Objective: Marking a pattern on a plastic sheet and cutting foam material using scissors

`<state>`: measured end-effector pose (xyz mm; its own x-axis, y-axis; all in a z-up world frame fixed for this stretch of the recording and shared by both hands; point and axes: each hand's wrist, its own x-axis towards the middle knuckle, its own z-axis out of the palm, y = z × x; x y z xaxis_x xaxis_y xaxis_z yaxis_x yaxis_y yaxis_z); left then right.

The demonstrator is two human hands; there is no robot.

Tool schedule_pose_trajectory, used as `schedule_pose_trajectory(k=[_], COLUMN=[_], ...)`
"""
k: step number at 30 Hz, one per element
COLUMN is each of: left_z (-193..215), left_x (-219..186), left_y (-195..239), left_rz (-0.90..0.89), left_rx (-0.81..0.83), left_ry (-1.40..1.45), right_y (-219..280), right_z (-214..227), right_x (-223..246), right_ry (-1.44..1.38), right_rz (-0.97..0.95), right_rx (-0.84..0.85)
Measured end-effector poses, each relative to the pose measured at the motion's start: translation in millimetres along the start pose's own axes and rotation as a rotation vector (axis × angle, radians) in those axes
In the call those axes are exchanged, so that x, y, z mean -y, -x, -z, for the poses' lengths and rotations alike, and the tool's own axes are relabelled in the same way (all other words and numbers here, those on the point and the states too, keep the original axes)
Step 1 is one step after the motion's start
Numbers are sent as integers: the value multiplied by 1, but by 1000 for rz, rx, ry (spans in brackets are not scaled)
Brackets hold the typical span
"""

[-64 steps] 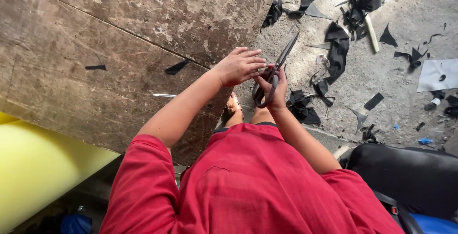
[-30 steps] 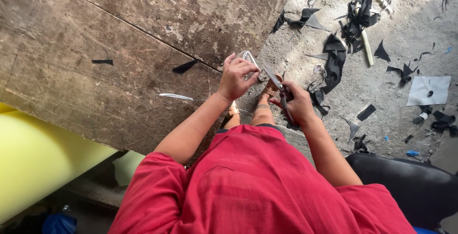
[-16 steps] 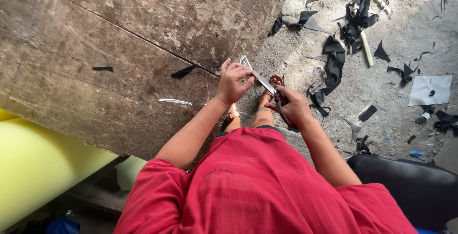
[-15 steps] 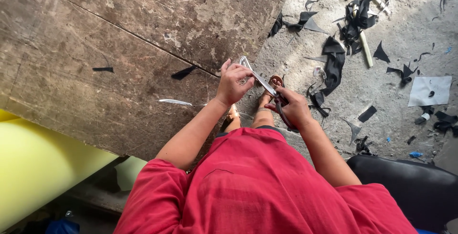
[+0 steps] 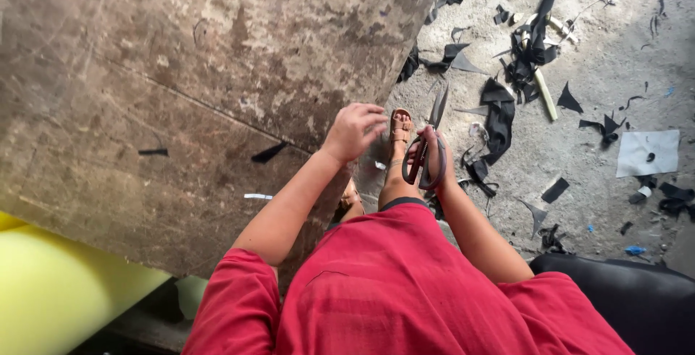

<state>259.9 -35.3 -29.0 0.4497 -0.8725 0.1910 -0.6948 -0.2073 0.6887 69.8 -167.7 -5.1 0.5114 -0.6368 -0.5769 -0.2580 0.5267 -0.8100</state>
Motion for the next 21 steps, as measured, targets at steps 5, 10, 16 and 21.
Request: schedule_pose_trajectory(k=[5, 10, 16, 21], left_z=[-53, -116, -173, -155], left_x=[49, -3, -17, -37], left_y=[-72, -141, -196, -159], left_rz=[716, 1086, 1314, 1312], left_rx=[-69, -83, -476, -633], left_ry=[901, 1801, 1798, 1570], right_y=[-102, -198, -263, -275], right_z=[27, 50, 109, 125], right_x=[22, 79, 135, 192], right_ry=[-90, 21, 375, 673], right_rz=[-37, 59, 144, 103], right_rx=[-50, 3, 172, 431])
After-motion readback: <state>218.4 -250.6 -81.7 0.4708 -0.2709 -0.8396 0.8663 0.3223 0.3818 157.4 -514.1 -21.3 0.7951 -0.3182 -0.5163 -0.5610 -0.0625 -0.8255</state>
